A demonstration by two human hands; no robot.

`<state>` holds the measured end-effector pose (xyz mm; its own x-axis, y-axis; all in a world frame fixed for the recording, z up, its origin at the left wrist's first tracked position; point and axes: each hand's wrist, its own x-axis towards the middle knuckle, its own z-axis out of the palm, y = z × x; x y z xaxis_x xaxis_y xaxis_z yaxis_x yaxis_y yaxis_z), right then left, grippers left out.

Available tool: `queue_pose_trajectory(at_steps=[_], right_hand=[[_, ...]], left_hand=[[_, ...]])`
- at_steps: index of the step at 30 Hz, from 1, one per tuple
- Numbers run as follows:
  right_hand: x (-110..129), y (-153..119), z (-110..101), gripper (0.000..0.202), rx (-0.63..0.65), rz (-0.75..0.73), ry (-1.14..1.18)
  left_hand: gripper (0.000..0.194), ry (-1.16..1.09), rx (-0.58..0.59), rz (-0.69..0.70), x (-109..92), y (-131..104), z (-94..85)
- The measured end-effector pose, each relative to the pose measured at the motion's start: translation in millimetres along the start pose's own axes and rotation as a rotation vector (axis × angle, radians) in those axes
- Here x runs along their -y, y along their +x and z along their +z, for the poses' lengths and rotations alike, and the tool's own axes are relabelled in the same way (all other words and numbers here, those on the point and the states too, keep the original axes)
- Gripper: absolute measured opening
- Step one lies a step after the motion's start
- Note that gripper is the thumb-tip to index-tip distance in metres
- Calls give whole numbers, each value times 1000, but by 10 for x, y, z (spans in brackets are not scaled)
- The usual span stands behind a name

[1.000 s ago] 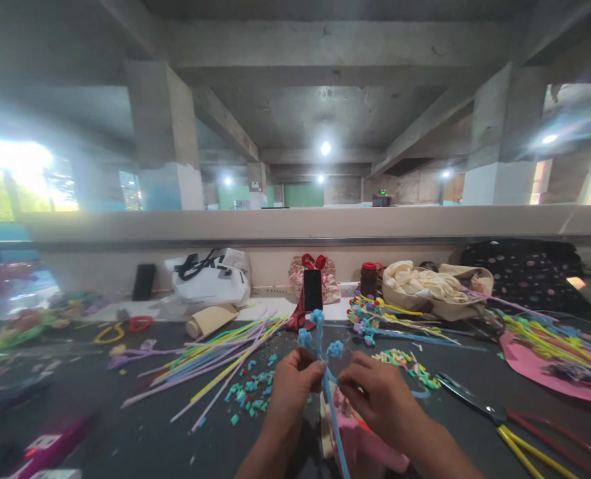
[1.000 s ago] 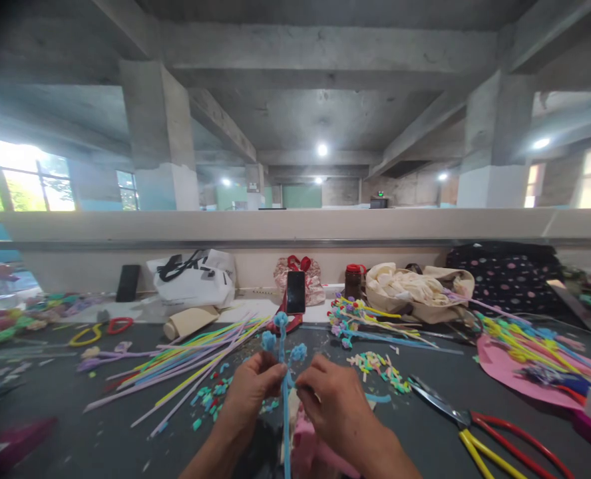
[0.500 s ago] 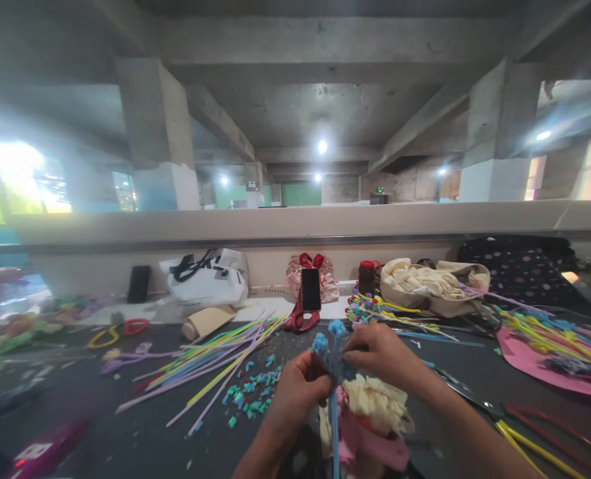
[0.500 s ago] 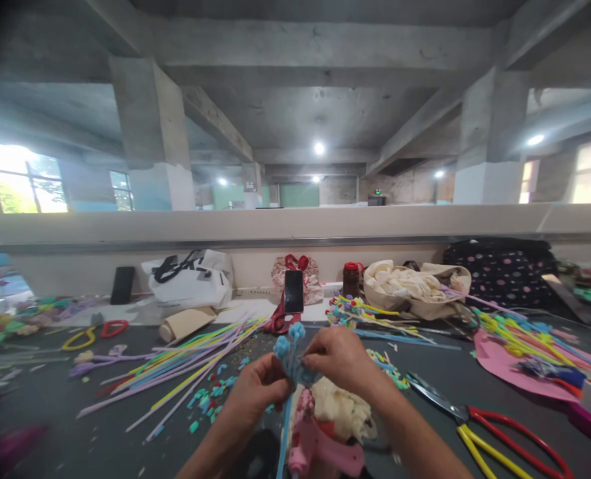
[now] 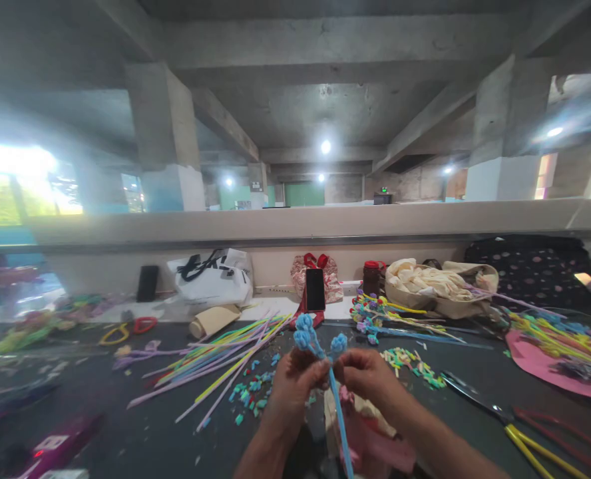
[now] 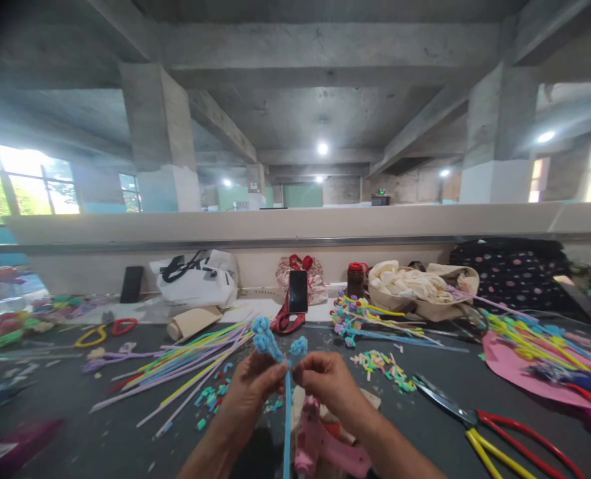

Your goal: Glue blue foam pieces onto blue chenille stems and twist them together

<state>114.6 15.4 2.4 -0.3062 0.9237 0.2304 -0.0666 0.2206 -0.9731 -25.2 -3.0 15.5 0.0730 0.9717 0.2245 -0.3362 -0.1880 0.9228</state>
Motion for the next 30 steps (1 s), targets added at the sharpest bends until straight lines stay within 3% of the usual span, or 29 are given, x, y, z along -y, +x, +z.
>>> queue_pose_trajectory(at_steps=[3, 6, 12, 21, 30], right_hand=[[0, -52, 90, 11, -88, -48, -70], [17, -76, 134, 11, -155, -116, -216], [-9, -94, 162, 13, -150, -159, -337], [42, -146, 206, 14, -142, -186, -409], [26, -203, 254, 15, -149, -210, -471]], left_hand=[[17, -1, -161, 23, 39, 49, -7], [18, 6, -250, 41, 67, 66, 5], [22, -46, -224, 15, 70, 28, 35], [19, -193, -302, -6, 158, 43, 69], [27, -226, -296, -34, 240, 81, 46]])
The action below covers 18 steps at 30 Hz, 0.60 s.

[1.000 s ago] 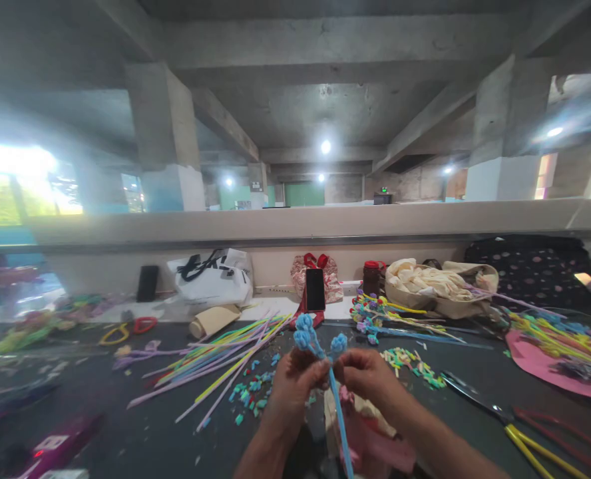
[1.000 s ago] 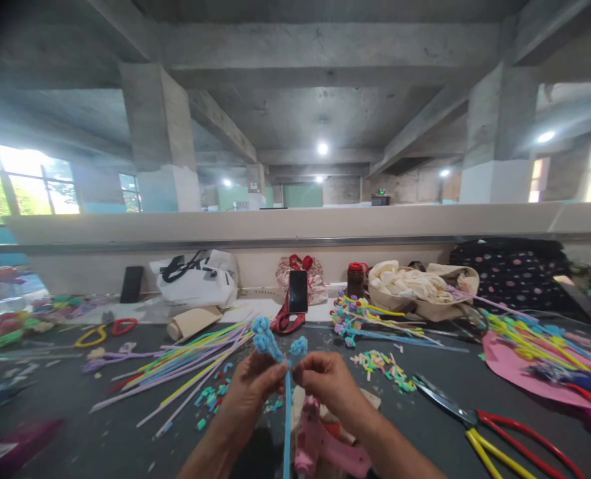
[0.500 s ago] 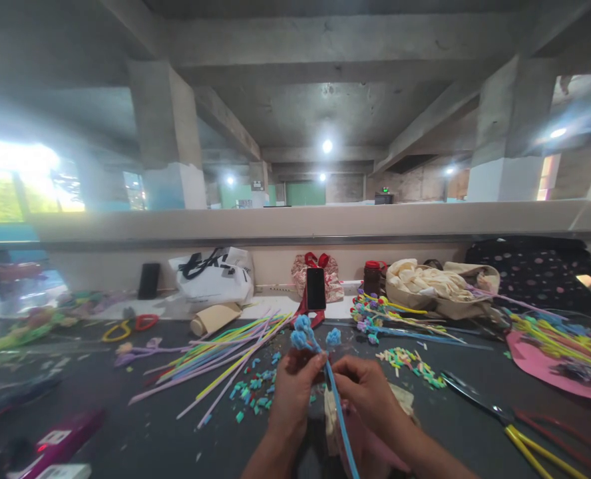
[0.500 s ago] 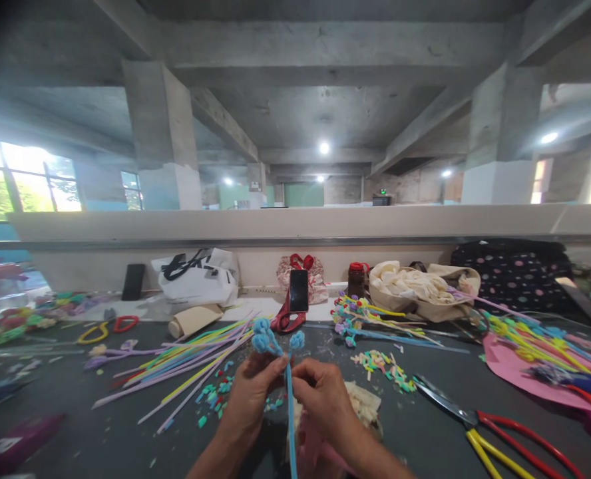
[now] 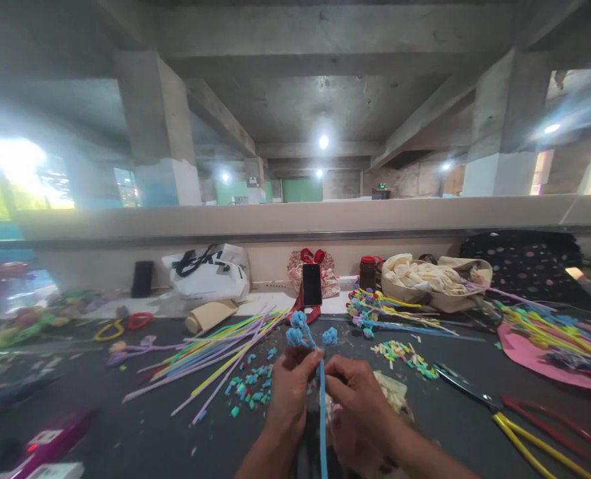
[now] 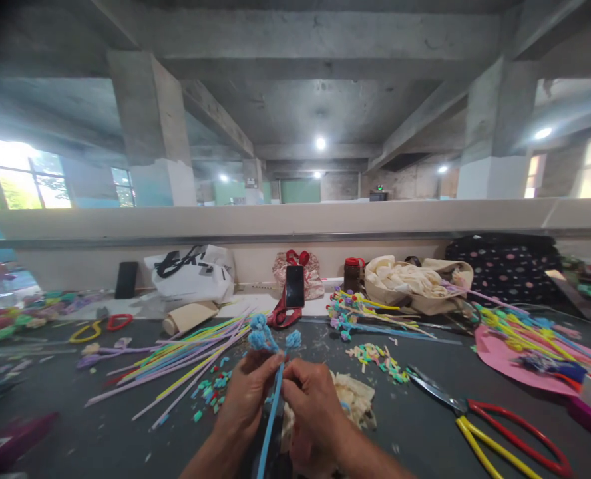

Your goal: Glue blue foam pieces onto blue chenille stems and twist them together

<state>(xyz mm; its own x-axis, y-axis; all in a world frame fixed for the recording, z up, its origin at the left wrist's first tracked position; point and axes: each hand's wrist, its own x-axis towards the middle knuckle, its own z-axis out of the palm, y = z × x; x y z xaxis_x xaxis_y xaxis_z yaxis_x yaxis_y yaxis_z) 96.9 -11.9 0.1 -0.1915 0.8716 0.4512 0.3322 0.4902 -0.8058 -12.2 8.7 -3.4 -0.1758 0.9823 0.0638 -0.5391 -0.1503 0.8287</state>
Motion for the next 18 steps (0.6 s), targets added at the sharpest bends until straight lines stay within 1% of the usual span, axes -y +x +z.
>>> queue_pose_trajectory(at_steps=[5, 7, 9, 11, 13, 15, 18], right_hand=[[-56, -1, 44, 16, 16, -44, 24], [-92, 4, 63, 15, 13, -32, 80], [-125, 20, 61, 13, 35, 39, 216], [-157, 50, 34, 11, 63, 159, 403], [-194, 88, -6, 15, 64, 261, 544], [-235, 124, -32, 19, 32, 315, 610], [-291, 151, -16, 18, 3, 375, 697]], left_hand=[[27, 16, 30, -15, 48, 26, -31], [26, 27, 44, -29, 54, 39, -43], [25, 39, 61, -44, 40, 48, -51], [24, 40, 78, -51, 11, 51, -52], [24, 35, 100, -63, -22, 47, -47], [23, 32, 124, -86, -45, 39, -39], [23, 11, 194, -115, -41, 32, -31]])
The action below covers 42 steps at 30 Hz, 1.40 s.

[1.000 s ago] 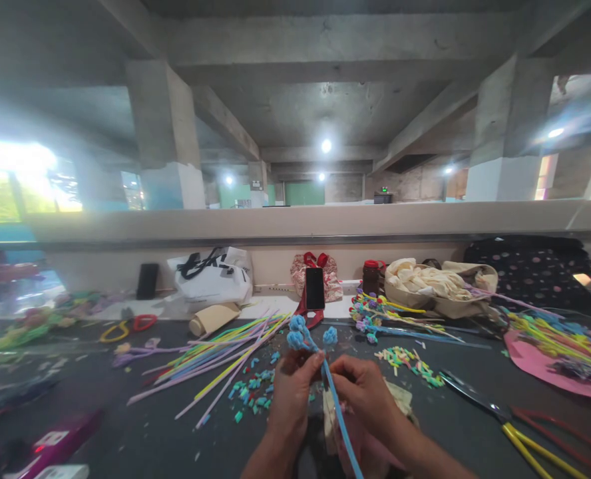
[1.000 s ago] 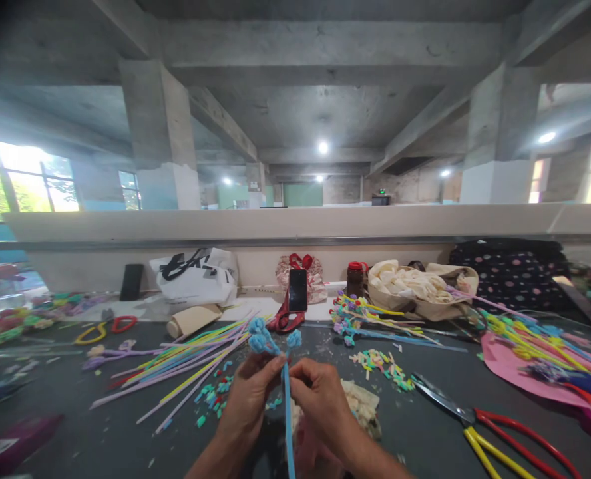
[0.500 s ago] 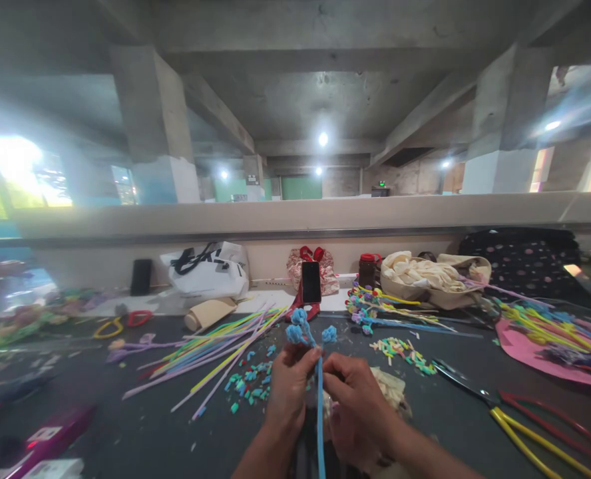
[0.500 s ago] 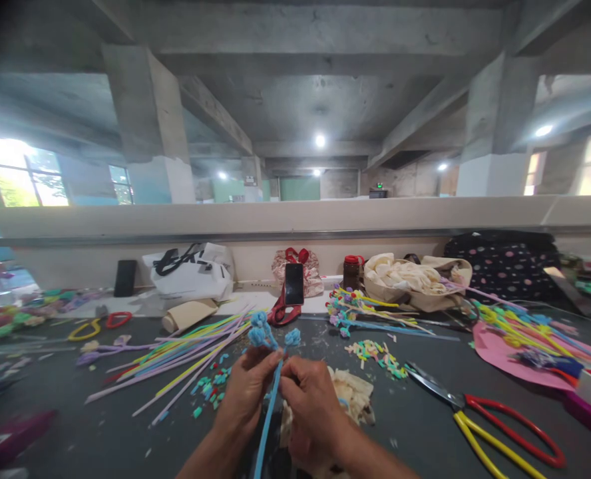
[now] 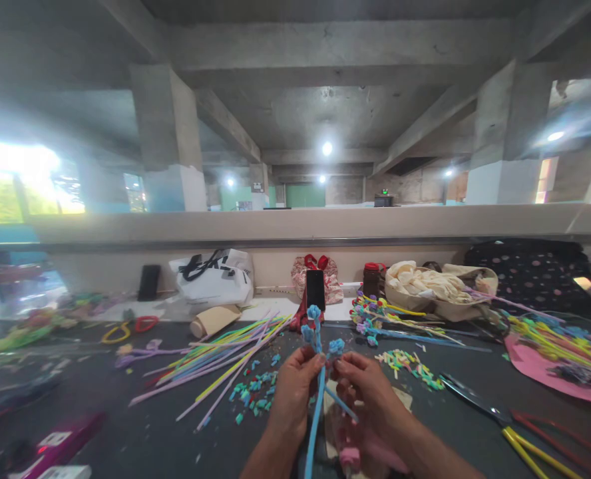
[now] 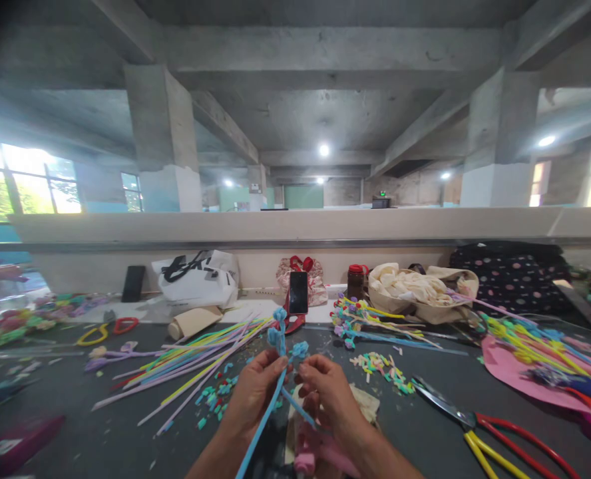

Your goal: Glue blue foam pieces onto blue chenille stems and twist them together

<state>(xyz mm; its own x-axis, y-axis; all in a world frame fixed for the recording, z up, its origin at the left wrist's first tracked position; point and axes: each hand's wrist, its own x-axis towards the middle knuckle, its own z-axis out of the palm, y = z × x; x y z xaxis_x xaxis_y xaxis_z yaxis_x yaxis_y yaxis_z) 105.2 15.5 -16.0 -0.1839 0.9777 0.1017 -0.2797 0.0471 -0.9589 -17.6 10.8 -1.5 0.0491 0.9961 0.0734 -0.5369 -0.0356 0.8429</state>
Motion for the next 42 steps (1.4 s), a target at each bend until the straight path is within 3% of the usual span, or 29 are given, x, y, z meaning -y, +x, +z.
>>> queue_pose_trajectory(at_steps=[8, 15, 20, 24, 29, 38, 42], right_hand=[[-51, 6, 76, 22, -38, 55, 291], [145, -13, 107, 25, -37, -16, 357], [208, -15, 71, 21, -7, -49, 310], [167, -1, 54, 21, 14, -42, 294], [93, 19, 48, 21, -20, -59, 304], [49, -5, 69, 28, -25, 19, 331], [1, 15, 67, 30, -56, 10, 311]], left_hand=[[22, 15, 52, -18, 43, -15, 13], [15, -17, 61, 18, -77, -171, 193], [20, -3, 92, -55, -91, -202, 212], [23, 66, 55, -85, -78, -208, 189], [25, 219, -75, 2, -73, -179, 180], [23, 219, -41, 43, -123, -202, 200], [24, 301, -83, 62, -107, -179, 195]])
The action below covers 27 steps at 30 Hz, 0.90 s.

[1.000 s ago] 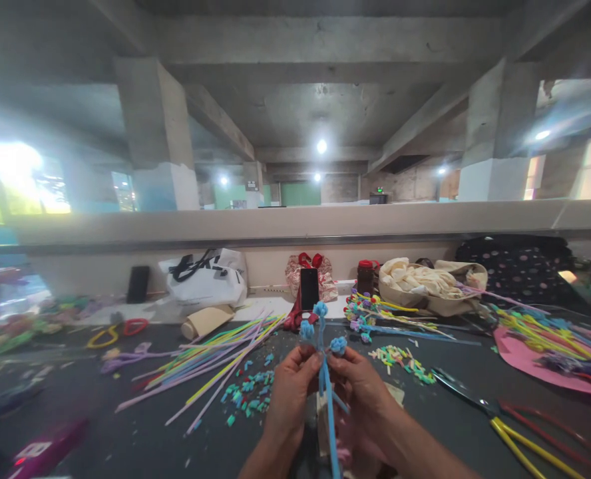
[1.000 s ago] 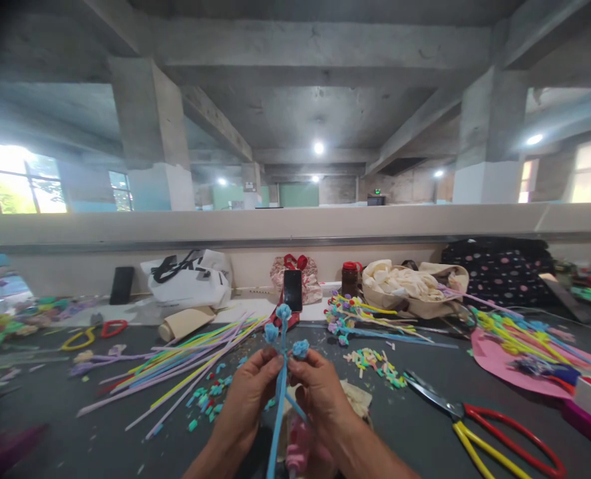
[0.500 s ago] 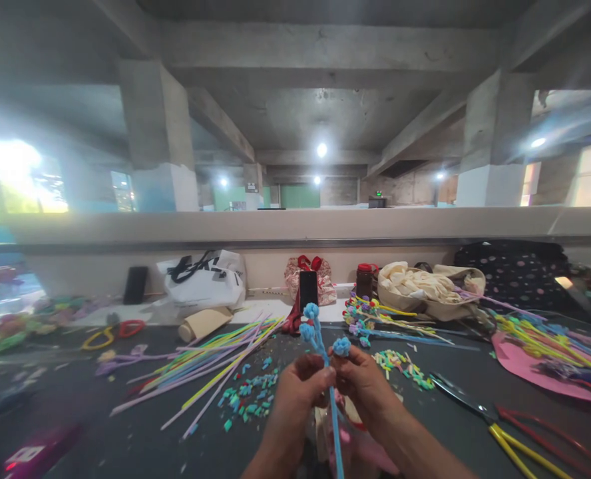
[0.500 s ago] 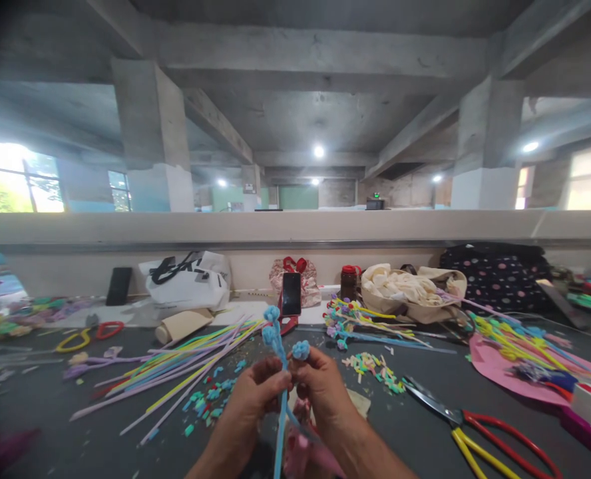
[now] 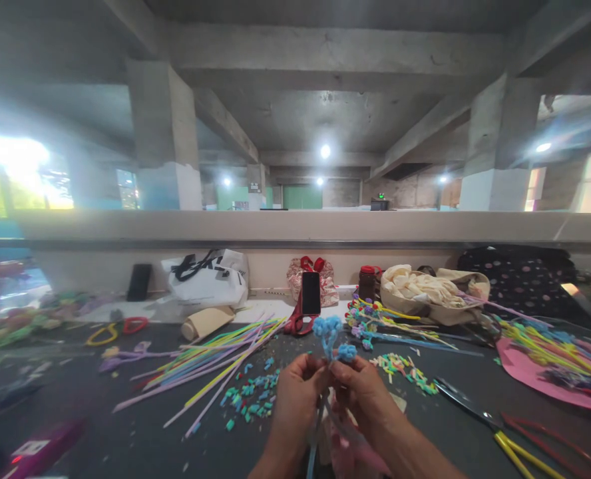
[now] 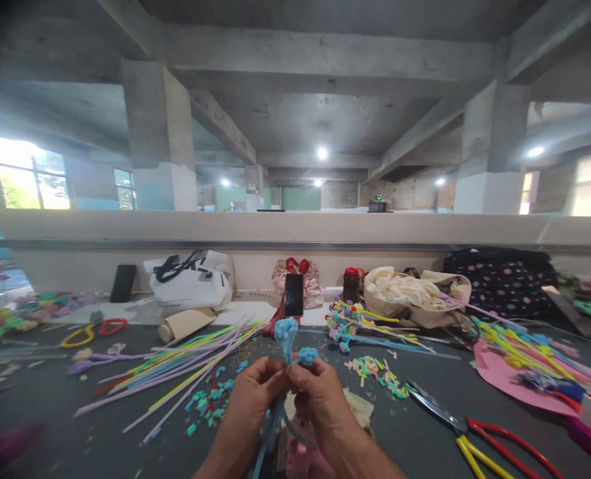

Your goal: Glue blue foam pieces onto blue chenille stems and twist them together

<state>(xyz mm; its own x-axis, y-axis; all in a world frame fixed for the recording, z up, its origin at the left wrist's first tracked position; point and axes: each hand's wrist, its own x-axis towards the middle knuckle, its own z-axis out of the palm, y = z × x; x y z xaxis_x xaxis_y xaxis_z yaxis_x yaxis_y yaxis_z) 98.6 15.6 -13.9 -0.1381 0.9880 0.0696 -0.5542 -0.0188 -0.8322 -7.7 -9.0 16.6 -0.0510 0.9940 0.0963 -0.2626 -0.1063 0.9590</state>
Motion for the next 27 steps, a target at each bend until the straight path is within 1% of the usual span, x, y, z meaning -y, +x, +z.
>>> queue_pose_trajectory(at_steps=[2, 4, 9, 12, 15, 20, 25, 27], right_hand=[[14, 1, -1, 29, -5, -13, 10], [58, -14, 8, 27, 5, -21, 21], [155, -67, 59, 29, 75, 18, -7], [129, -73, 70, 29, 102, 46, -44], [79, -67, 64, 30, 126, 60, -81], [65, -80, 108, 29, 72, 5, -121], [94, -106, 180, 29, 35, -93, -165], [70, -92, 180, 29, 26, -122, -188]], left_hand=[[22, 86, -16, 60, 3, 11, 10], [20, 117, -14, 87, 6, 17, 17], [23, -7, -26, -7, 28, 25, -20], [26, -68, 13, -50, 49, 43, -65], [25, -66, 16, -60, 68, 67, -95], [25, -43, -20, -16, 98, 80, -90], [27, -101, -123, -38, 143, 66, -33], [28, -142, -139, -46, 156, 63, -14]])
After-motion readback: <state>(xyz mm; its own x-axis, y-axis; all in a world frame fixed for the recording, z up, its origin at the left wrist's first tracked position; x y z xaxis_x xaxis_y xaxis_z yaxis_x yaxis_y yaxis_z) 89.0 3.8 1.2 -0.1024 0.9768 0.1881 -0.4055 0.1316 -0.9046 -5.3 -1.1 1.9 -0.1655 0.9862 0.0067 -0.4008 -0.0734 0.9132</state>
